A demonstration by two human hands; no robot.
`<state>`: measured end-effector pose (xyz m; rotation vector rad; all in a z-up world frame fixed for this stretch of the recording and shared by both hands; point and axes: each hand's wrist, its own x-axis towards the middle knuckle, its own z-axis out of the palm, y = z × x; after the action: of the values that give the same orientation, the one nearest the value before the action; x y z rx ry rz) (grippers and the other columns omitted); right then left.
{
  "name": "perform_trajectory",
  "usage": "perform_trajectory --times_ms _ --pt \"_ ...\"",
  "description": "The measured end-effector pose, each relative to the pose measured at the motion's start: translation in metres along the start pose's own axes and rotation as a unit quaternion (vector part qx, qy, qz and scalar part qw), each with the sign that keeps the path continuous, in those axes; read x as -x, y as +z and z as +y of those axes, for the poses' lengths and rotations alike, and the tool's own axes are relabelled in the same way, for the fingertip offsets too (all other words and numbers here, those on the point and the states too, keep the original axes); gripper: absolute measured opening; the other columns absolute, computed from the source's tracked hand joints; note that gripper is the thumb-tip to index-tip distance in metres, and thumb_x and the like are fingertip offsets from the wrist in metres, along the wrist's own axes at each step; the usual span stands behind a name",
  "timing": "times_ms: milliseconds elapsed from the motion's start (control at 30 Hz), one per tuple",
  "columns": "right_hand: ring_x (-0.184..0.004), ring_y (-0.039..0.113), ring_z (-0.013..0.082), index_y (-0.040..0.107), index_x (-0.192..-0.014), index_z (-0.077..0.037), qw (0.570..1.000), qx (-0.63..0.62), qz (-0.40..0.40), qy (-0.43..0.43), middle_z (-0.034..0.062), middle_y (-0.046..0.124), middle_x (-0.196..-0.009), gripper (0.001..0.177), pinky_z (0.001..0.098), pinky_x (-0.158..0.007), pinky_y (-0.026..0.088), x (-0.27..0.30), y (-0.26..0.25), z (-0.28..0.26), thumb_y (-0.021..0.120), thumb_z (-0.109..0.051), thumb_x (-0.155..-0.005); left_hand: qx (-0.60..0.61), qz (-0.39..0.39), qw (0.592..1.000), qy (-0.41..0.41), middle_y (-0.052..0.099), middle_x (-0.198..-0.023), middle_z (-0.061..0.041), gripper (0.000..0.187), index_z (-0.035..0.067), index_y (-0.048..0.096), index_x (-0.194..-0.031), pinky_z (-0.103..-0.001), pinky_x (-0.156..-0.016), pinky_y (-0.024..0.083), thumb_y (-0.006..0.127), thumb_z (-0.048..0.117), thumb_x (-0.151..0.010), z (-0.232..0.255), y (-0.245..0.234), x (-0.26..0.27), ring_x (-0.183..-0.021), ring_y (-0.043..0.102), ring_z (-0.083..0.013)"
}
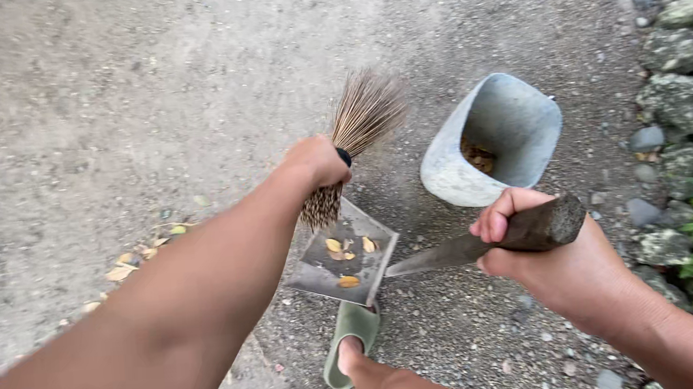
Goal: The person sweeps dry leaves from a dirt and gravel path into a dustpan using a small hand broom, then empties the contents into a larger plastic container.
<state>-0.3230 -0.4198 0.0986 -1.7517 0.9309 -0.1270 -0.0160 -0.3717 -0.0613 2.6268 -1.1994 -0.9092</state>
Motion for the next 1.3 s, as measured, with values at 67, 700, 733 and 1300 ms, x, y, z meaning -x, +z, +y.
perform_trajectory --times_ms 67,700,733,1300 --pt "-0.096 0.067 0.015 0.056 -0.075 -0.007 0.999 -0.035 -0.001 0.019 0.0035 0.066 -0.088 0.03 0.0331 -0.083 0.056 0.0 -0.004 -0.007 0.074 0.015 -0.066 -0.019 -0.039 0.999 0.007 0.075 -0.108 -0.018 0.041 0.007 0.081 -0.1 -0.042 -0.088 0.058 0.082 0.034 -0.068 0.009 0.005 -0.026 -0.102 0.073 -0.0333" --pt "-0.09 0.063 0.0154 0.05 -0.07 -0.007 0.982 0.052 -0.172 -0.063 0.0067 0.064 -0.083 0.034 0.0346 -0.077 0.052 -0.037 0.033 -0.043 0.073 0.017 -0.061 0.131 -0.023 0.934 -0.331 0.078 -0.109 -0.014 0.062 0.032 0.069 -0.13 -0.04 -0.094 0.057 0.08 0.037 -0.069 -0.105 -0.048 0.29 -0.105 0.075 -0.0298" --pt "-0.091 0.063 0.0153 0.051 -0.071 -0.006 0.983 0.041 -0.169 -0.05 0.0065 0.064 -0.084 0.033 0.0353 -0.076 0.053 -0.039 0.038 -0.046 0.073 0.016 -0.062 0.16 0.002 0.939 -0.303 0.078 -0.107 -0.014 0.06 0.029 0.07 -0.128 -0.04 -0.092 0.057 0.078 0.035 -0.068 -0.115 -0.041 0.28 -0.102 0.076 -0.03" --pt "-0.099 0.066 0.0177 0.06 -0.077 -0.005 0.98 0.056 -0.177 -0.065 0.005 0.069 -0.094 0.03 0.0363 -0.085 0.054 -0.087 0.147 -0.041 0.073 0.02 -0.065 0.473 0.11 0.737 -0.47 0.081 -0.097 -0.019 0.073 0.015 0.06 -0.144 -0.038 -0.072 0.058 0.082 0.029 -0.075 -0.176 -0.023 0.447 -0.075 0.076 -0.0261"
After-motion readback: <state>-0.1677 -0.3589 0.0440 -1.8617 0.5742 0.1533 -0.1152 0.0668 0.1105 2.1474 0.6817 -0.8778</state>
